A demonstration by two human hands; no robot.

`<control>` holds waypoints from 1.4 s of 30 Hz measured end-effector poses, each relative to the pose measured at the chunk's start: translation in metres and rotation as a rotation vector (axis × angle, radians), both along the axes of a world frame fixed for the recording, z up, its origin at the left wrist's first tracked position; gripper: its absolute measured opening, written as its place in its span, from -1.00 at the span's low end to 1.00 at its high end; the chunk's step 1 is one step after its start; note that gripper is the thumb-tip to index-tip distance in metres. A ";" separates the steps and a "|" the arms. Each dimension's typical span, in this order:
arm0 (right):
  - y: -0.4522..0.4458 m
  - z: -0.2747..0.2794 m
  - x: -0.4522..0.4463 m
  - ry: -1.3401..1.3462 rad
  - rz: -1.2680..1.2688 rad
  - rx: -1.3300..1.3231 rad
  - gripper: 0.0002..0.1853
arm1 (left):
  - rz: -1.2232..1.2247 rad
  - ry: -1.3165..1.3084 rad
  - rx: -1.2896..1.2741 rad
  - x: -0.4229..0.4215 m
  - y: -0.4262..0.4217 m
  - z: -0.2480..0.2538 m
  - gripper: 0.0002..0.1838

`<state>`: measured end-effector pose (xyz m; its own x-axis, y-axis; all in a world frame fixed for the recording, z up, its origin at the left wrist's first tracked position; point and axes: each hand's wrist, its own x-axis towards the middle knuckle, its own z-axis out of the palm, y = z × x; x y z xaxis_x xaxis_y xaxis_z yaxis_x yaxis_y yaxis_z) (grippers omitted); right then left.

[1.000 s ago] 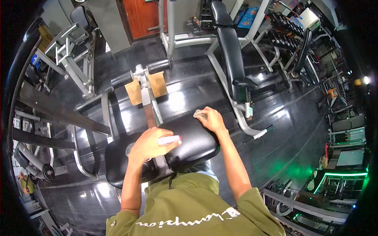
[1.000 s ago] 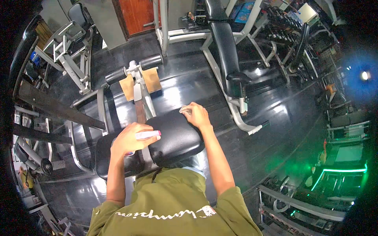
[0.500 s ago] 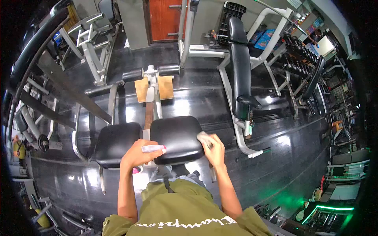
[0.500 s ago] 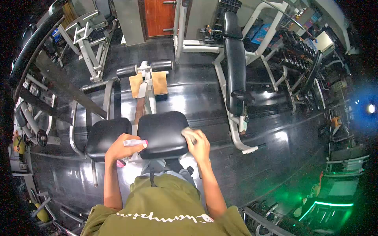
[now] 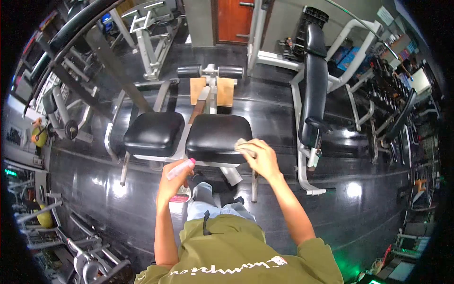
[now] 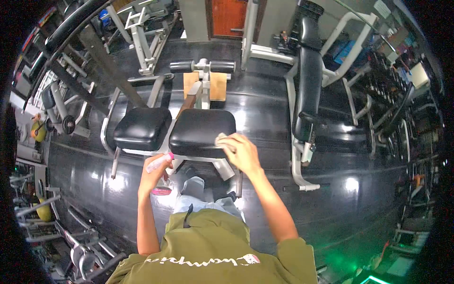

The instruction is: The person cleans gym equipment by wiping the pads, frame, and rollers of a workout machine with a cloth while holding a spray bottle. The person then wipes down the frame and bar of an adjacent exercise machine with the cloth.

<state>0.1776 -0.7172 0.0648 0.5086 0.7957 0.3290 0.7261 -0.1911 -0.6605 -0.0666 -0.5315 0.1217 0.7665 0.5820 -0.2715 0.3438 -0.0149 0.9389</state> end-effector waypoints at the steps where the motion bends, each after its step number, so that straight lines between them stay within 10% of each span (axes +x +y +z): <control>1: -0.003 -0.001 0.006 0.011 -0.050 -0.026 -0.81 | 0.048 -0.032 -0.027 -0.005 0.001 -0.003 -0.61; 42: 0.118 0.012 -0.053 -0.094 -0.792 -0.414 -0.87 | -0.410 0.162 -0.663 0.058 0.201 -0.053 -0.58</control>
<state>0.1246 -0.5992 0.0772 0.9442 0.2868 0.1619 0.3276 -0.8685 -0.3720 -0.0082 -0.3303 0.0687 0.8059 -0.0601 -0.5890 0.5652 0.3745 0.7351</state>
